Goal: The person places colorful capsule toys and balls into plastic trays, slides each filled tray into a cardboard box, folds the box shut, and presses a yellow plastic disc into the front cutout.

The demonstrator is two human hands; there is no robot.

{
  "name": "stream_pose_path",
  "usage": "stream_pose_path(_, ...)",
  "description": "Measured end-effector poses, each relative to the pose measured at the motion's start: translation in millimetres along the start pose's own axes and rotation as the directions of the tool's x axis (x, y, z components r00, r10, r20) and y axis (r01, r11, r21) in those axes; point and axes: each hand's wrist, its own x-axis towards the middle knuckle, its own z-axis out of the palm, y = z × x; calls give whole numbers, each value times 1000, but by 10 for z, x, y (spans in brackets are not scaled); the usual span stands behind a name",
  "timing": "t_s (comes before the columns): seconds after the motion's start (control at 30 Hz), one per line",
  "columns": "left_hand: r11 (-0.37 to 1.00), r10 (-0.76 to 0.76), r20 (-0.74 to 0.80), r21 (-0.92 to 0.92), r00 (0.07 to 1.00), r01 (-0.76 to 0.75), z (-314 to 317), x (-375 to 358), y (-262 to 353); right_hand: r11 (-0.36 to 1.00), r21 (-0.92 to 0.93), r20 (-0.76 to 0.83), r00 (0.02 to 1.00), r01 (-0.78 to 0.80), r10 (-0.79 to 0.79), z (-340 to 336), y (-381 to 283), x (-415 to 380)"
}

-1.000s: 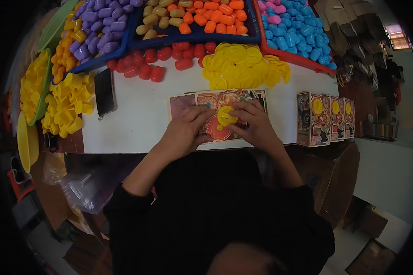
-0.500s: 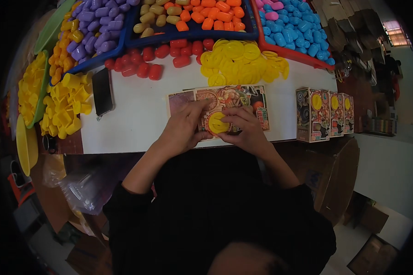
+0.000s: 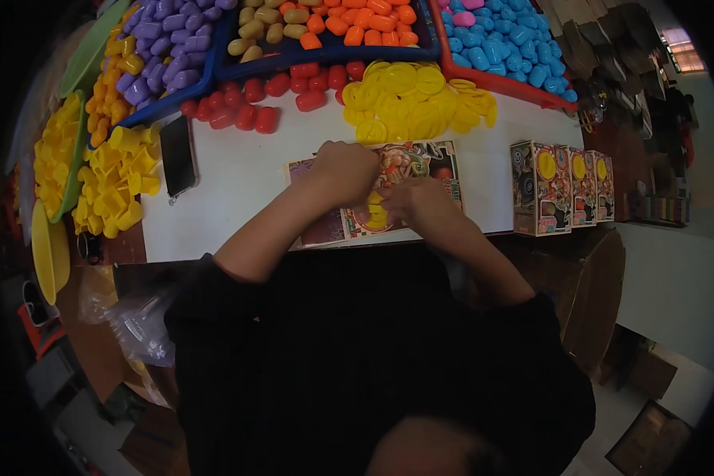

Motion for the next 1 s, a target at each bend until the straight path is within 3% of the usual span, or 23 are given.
stream_pose_path(0.03,1000,-1,0,-1,1000,1,0,-2,7,1000,0,1,1000,1,-1,35,-66,-20)
stream_pose_path(0.1,1000,18,12,7,1000,-18,-14,-20,29,958,-285,-97,995,-27,-1,75,-204,-27)
stream_pose_path(0.23,999,33,-37,5,999,-32,167,-79,-54,939,-320,-30,992,-128,125,-9,-306,-6)
stream_pose_path(0.27,993,115,-400,31,909,-112,256,-186,-119,977,-97,31,981,-188,192,-78,-211,-3)
stream_pose_path(0.3,981,187,-704,94,685,-171,338,-292,-206,961,127,101,967,-246,234,-139,-122,0)
stream_pose_path(0.33,980,194,-710,114,677,-161,450,-382,-321,965,125,82,972,-230,221,-87,2,-70)
stream_pose_path(0.37,998,-27,-812,-51,582,-26,574,-454,-447,854,486,-84,963,-184,256,57,157,-191)
stream_pose_path(0.4,968,-250,-862,-241,442,78,606,-475,-528,642,765,-219,918,-49,331,132,221,-268)
stream_pose_path(0.43,966,-254,-865,-245,433,78,545,-519,-507,618,785,-248,898,-34,364,111,52,-341)
stream_pose_path(0.47,656,-519,-566,-744,641,-127,521,-622,-456,613,788,-230,900,-51,370,92,-127,-404)
stream_pose_path(0.5,81,-507,-166,-986,846,-145,442,-752,-385,882,464,-424,896,86,136,-2,-378,-406)
stream_pose_path(0.53,206,-487,-185,-974,854,-93,240,-863,-208,976,45,-509,845,214,-162,-81,-550,-413)
stream_pose_path(0.57,205,-487,-176,-975,856,-84,109,-929,-82,976,54,-508,847,210,-154,-117,-639,-479)
stream_pose_path(0.63,36,-235,-289,-957,928,-289,-96,-1012,123,925,-342,-567,749,166,-344,-189,-734,-625)
stream_pose_path(0.67,-74,-200,-336,-931,920,-357,-185,-1038,212,898,-428,-661,642,103,-389,-258,-705,-700)
stream_pose_path(0.7,-69,-192,-342,-930,920,-361,-205,-972,213,960,-268,-741,619,83,-261,-361,-645,-795)
stream_pose_path(0.73,40,-200,-458,-887,866,-460,-218,-860,190,992,-102,-797,592,68,-122,-450,-581,-891)
stream_pose_path(0.77,147,-193,-568,-823,800,-549,-215,-759,183,992,-110,-801,585,60,-124,-518,-487,-939)
stream_pose_path(0.83,-44,-6,-381,-923,924,-381,-107,-594,186,964,250,-794,589,88,152,-614,-279,-966)
stream_pose_path(0.87,-103,96,-311,-948,946,-301,-16,-521,168,968,238,-800,581,83,148,-572,-229,-989)
stream_pose_path(0.9,-187,43,-314,-935,948,-301,16,-481,168,723,641,-698,589,258,408,-500,-161,-999)
stream_pose_path(0.93,-183,55,-327,-932,944,-312,-18,-451,201,298,870,-492,648,394,581,-457,-93,-984)
stream_pose_path(1.0,-51,-212,-302,-946,929,-319,-47,-399,294,320,903,-427,694,287,580,-362,-54,-892)
